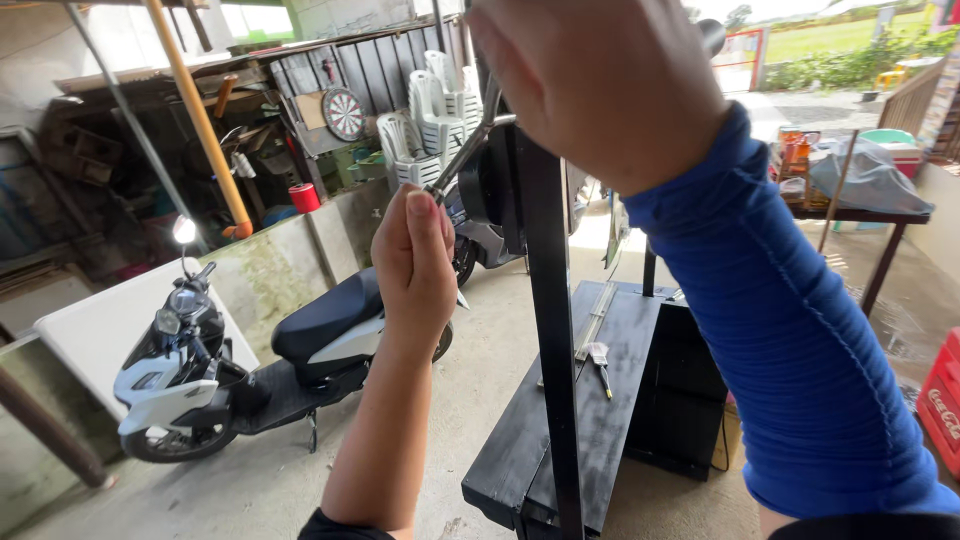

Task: The person assembles and tightens a black wooden stand structure outdoors, using a socket wrench to turn bolts on its frame and posts. They reposition around the structure, pick up the wrench from a toolbox on the ground, and hold parts steady with one hand while ratcheting with the other, working on several joints including an upper section with an attached coffee/matcha sign.

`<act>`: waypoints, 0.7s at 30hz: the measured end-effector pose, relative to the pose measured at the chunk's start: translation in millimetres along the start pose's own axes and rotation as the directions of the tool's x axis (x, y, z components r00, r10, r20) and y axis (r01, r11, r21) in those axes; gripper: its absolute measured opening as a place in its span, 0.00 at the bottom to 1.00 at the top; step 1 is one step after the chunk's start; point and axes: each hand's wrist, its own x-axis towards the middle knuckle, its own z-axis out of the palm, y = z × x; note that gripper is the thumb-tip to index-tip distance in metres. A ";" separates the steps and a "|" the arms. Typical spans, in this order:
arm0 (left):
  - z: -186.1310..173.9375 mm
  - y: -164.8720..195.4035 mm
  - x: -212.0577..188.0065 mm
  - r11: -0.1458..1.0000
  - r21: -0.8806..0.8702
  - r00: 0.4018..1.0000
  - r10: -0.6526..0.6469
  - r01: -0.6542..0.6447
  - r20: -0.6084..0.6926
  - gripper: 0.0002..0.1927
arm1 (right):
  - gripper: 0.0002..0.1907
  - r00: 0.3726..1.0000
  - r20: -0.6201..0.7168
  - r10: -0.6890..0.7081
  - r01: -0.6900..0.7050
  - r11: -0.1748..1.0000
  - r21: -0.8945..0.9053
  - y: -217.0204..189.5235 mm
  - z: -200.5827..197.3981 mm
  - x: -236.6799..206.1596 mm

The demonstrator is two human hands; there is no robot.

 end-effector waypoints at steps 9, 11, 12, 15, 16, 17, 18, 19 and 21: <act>-24.1 28.2 70.8 0.987 0.160 1.000 -0.013 0.013 -0.005 0.19 | 0.05 0.737 -0.207 0.644 -0.510 0.730 0.455 -103.8 37.3 -62.6; -31.0 36.7 90.1 0.954 0.256 0.984 0.130 -0.158 0.122 0.18 | 0.13 0.754 -0.270 0.599 -0.448 0.769 0.455 -128.9 61.4 -70.5; -33.5 42.5 96.5 0.923 0.298 0.963 0.194 -0.244 0.188 0.18 | 0.17 0.775 -0.272 0.571 -0.415 0.784 0.461 -135.9 73.7 -71.5; -33.7 59.7 103.0 0.780 0.482 0.911 0.278 -0.398 0.303 0.20 | 0.23 0.824 -0.206 0.527 -0.345 0.757 0.555 -150.5 93.3 -76.2; -31.9 64.5 103.4 0.737 0.524 0.900 0.292 -0.428 0.324 0.21 | 0.26 0.841 -0.177 0.512 -0.341 0.754 0.561 -150.6 95.5 -78.6; -31.3 69.5 100.0 0.718 0.553 0.904 0.289 -0.423 0.315 0.20 | 0.28 0.856 -0.145 0.496 -0.337 0.749 0.570 -150.5 94.8 -83.5; -29.9 73.4 98.2 0.711 0.571 0.910 0.282 -0.410 0.303 0.20 | 0.30 0.870 -0.114 0.481 -0.335 0.743 0.579 -148.1 92.7 -89.5; -29.1 76.3 95.6 0.705 0.588 0.917 0.274 -0.397 0.291 0.20 | 0.31 0.857 -0.132 0.499 -0.349 0.749 0.564 -144.2 91.6 -95.1; -28.4 80.3 92.9 0.718 0.591 0.929 0.256 -0.369 0.268 0.21 | 0.32 0.828 -0.165 0.535 -0.385 0.758 0.526 -130.6 88.4 -109.8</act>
